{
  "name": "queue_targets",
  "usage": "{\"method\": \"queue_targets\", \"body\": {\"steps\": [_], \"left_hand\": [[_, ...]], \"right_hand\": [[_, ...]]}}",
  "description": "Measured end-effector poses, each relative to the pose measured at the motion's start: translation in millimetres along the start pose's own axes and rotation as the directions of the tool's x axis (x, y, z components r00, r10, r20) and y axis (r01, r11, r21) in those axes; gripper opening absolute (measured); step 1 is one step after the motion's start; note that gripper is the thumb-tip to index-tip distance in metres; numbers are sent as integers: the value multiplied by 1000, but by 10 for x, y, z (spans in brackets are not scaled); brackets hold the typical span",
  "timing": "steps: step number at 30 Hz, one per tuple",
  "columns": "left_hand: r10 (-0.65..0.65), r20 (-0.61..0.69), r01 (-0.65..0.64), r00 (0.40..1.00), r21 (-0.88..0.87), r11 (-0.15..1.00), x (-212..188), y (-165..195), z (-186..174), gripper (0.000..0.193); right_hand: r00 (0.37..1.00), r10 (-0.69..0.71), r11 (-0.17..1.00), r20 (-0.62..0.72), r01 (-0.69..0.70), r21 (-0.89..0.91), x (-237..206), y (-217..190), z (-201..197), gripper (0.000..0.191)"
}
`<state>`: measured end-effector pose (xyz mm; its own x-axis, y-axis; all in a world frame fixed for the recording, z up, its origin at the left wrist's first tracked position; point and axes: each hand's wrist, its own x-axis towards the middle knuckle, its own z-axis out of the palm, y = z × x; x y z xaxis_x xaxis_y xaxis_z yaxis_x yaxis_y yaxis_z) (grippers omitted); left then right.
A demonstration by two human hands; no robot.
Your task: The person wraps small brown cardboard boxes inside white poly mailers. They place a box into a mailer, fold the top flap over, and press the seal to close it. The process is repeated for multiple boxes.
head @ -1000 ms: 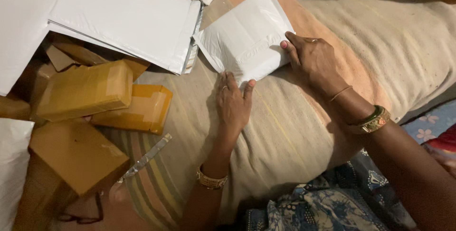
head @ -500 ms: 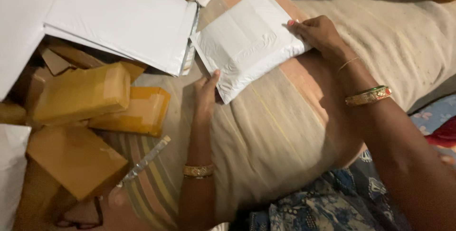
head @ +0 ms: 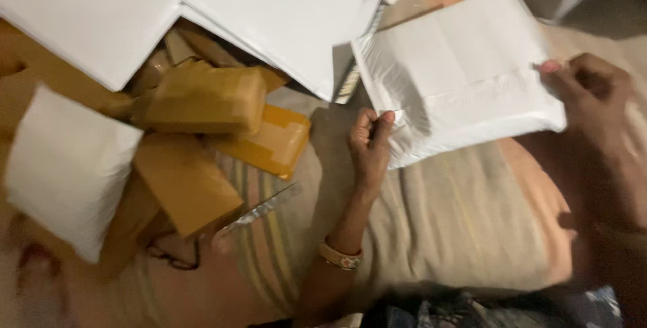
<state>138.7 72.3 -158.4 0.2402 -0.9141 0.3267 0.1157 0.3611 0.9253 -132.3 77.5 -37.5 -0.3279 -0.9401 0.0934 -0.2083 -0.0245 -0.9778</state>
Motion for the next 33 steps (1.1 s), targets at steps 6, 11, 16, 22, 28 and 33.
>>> {"method": "queue_targets", "body": {"steps": [6,11,16,22,28,33], "left_hand": [[-74,241,251,968,-949,192,-222,621,16,91],[176,17,-43,984,-943,331,-664,1107,75,126],[-13,-192,-136,981,-738,661,-701,1219,-130,74],[24,-428,-353,903,-710,609,-521,1223,-567,18],[179,-533,-547,827,-687,479,-163,1944,-1535,27],[393,-798,-583,456,66,810,591,2694,-2523,52]], "right_hand": [[933,-340,939,117,345,-23,-185,-402,332,25],[768,-587,809,255,561,174,-377,-694,763,25],[580,-737,676,347,635,375,-477,-939,1120,28],[433,-820,573,375,625,531,-561,-1127,1305,33],[364,-850,527,382,573,627,-361,-1146,1530,40],[562,-735,665,378,491,563,-17,-718,1727,35]]}}
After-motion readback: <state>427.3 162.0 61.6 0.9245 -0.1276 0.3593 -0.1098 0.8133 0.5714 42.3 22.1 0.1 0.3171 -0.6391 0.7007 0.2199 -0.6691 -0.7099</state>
